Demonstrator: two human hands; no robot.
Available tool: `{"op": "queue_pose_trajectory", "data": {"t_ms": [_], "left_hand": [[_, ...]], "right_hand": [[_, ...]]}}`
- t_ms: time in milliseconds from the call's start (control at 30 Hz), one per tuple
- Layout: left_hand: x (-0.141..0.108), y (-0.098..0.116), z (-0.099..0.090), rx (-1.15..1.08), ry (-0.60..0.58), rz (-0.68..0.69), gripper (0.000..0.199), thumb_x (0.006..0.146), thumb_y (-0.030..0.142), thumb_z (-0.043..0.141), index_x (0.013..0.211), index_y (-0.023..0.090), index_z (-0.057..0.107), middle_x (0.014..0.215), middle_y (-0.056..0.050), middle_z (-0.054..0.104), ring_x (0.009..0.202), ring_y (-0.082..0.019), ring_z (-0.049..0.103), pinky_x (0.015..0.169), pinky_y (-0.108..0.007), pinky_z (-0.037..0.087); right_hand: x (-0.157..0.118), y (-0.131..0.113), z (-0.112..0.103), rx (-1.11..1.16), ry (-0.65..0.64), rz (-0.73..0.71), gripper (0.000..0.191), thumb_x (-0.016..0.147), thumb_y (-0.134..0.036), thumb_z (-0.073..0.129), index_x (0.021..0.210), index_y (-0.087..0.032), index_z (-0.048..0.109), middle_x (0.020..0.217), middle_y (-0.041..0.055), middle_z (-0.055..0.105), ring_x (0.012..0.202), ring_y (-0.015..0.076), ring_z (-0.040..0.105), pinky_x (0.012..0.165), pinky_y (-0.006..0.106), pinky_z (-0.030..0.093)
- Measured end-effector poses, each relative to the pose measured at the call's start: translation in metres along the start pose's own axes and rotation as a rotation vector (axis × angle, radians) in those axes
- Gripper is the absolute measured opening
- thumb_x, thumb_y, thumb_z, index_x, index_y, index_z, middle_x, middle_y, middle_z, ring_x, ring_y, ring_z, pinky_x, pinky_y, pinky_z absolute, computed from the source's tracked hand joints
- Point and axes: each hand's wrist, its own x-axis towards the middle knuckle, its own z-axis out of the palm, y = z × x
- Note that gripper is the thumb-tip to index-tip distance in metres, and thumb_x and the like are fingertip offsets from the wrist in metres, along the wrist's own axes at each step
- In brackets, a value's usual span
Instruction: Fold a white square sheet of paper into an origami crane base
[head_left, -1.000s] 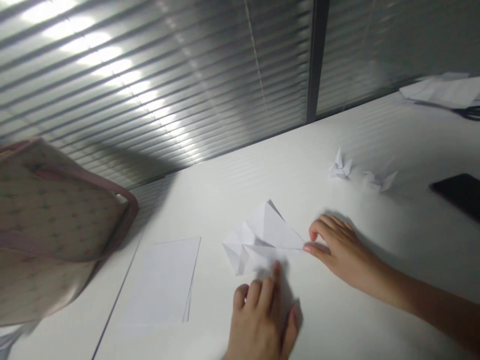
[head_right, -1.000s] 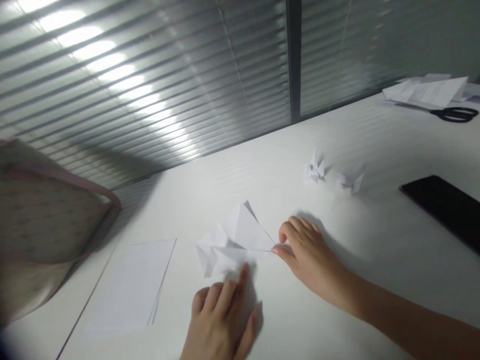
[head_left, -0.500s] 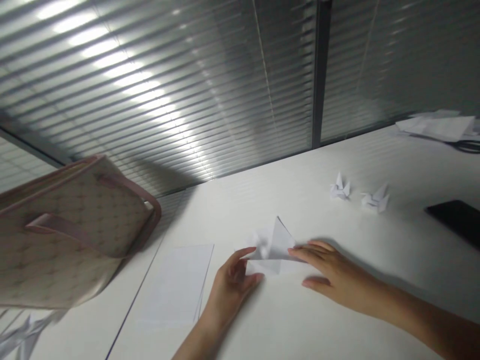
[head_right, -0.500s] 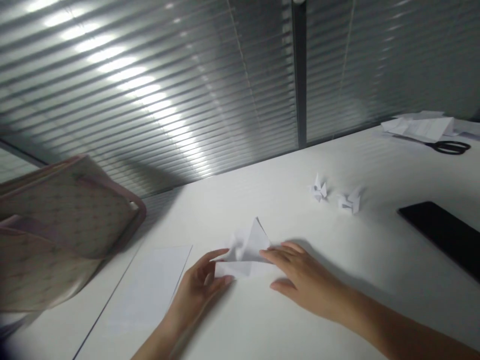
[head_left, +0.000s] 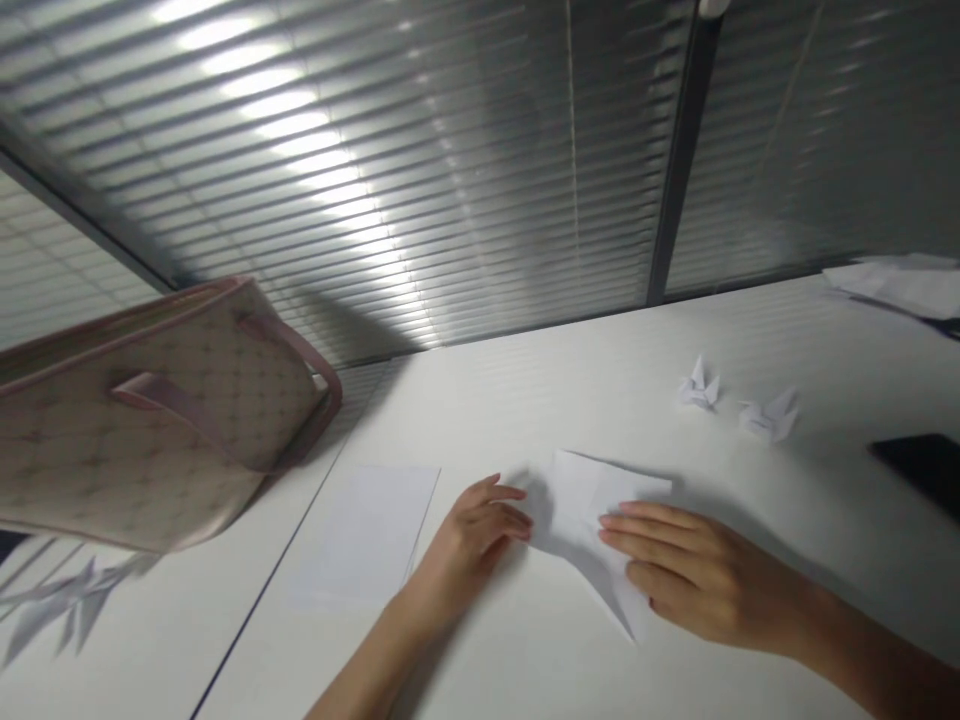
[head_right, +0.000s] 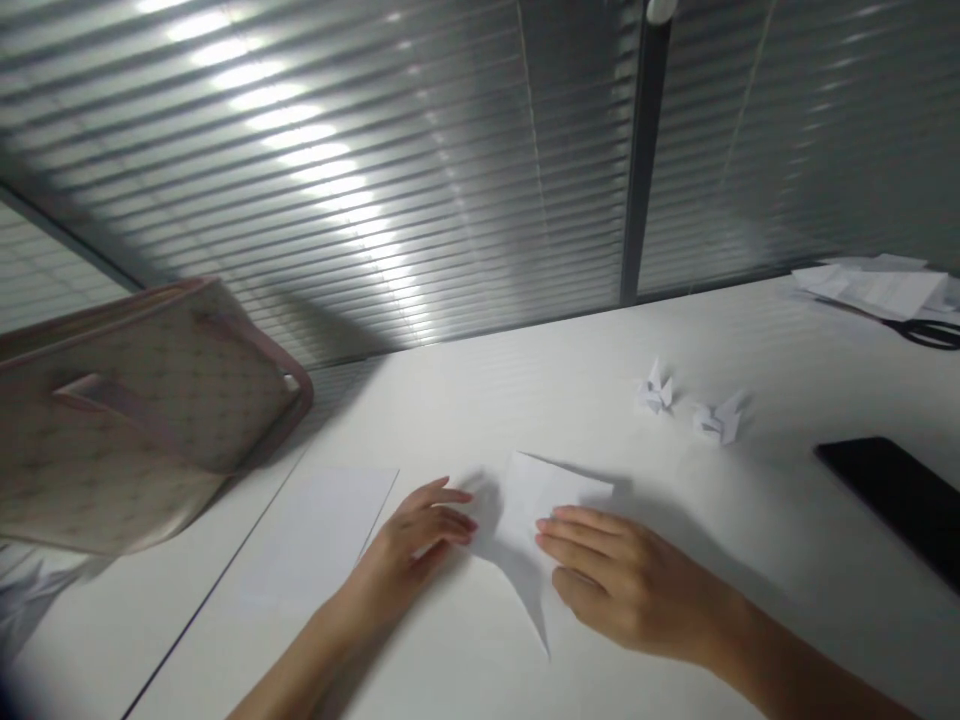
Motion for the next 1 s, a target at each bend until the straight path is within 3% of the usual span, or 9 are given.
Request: {"op": "queue_pose_trajectory", "data": {"t_ms": [67,167,267,367,500,567,700,833,1000], "left_hand": [[-0.001,0.004,0.005,0.058,-0.074,0.025,0.026,0.09,0.013,0.048,0.103,0.022,0.069,0.111,-0.005,0.071,0.118,-0.019,0.057,0.112,-0.047,0.027],[-0.004,0.017,0.009,0.28,-0.218,0.061,0.049,0.081,0.012,0.052,0.13,0.017,0.053,0.138,-0.011,0.052,0.132,-0.023,0.043,0.114,-0.048,0.024],[-0.008,0.026,0.01,0.501,-0.323,0.066,0.06,0.081,0.02,0.052,0.139,0.011,0.042,0.147,-0.014,0.037,0.138,-0.025,0.032,0.114,-0.048,0.025],[-0.006,0.022,0.014,0.596,-0.251,-0.008,0.048,0.094,0.03,0.041,0.138,0.011,0.043,0.146,-0.014,0.039,0.137,-0.024,0.033,0.113,-0.047,0.027],[0.0,0.005,0.024,0.628,-0.163,-0.082,0.061,0.095,0.044,0.043,0.143,0.008,0.034,0.148,-0.017,0.033,0.139,-0.027,0.029,0.113,-0.05,0.025],[0.002,-0.001,0.026,0.614,-0.157,-0.081,0.064,0.094,0.048,0.045,0.145,0.012,0.03,0.151,-0.014,0.029,0.141,-0.027,0.025,0.114,-0.052,0.022],[0.003,-0.004,0.023,0.549,-0.123,0.027,0.049,0.097,0.036,0.046,0.142,0.022,0.037,0.151,-0.007,0.033,0.142,-0.024,0.023,0.114,-0.051,0.023],[0.002,0.001,0.02,0.403,-0.199,0.178,0.041,0.099,0.022,0.041,0.139,0.02,0.043,0.144,-0.005,0.046,0.136,-0.014,0.036,0.113,-0.032,0.032],[0.0,0.002,0.018,0.384,-0.273,0.151,0.057,0.094,0.033,0.051,0.146,0.027,0.028,0.152,-0.003,0.03,0.141,-0.02,0.024,0.115,-0.041,0.025]], "right_hand": [[-0.001,-0.005,0.004,-0.001,-0.066,-0.014,0.018,0.085,-0.005,0.05,0.085,-0.015,0.064,0.113,0.0099,0.07,0.109,0.0225,0.063,0.101,0.04,0.048],[-0.002,-0.008,0.009,0.059,-0.179,0.037,0.01,0.084,-0.012,0.056,0.088,-0.017,0.064,0.114,0.0076,0.068,0.111,0.022,0.061,0.101,0.038,0.047],[0.0,-0.009,0.008,0.123,-0.255,0.107,0.02,0.083,-0.018,0.061,0.103,-0.019,0.064,0.122,0.0048,0.065,0.117,0.0208,0.056,0.102,0.036,0.046],[0.003,-0.013,0.007,0.133,-0.288,0.131,0.037,0.084,-0.016,0.057,0.121,-0.02,0.058,0.129,0.0037,0.061,0.12,0.0196,0.054,0.102,0.036,0.046],[0.004,-0.019,0.01,0.082,-0.288,0.107,0.043,0.086,-0.01,0.049,0.128,-0.017,0.054,0.132,0.005,0.059,0.123,0.0205,0.052,0.102,0.037,0.046],[0.002,-0.019,0.01,0.073,-0.291,0.086,0.045,0.085,-0.005,0.045,0.128,-0.015,0.055,0.132,0.0058,0.059,0.123,0.0205,0.052,0.101,0.036,0.048],[-0.004,-0.009,0.003,0.136,-0.283,0.066,0.046,0.083,-0.001,0.044,0.122,-0.018,0.059,0.124,0.0047,0.065,0.115,0.0172,0.06,0.098,0.032,0.051],[-0.012,0.004,-0.002,0.214,-0.251,0.127,0.039,0.087,-0.006,0.048,0.119,-0.023,0.062,0.122,0.0039,0.066,0.112,0.0179,0.062,0.098,0.035,0.051],[-0.013,0.013,-0.002,0.399,-0.267,0.23,0.025,0.089,-0.017,0.057,0.111,-0.024,0.065,0.112,0.0035,0.071,0.107,0.0178,0.064,0.096,0.034,0.05]]}}
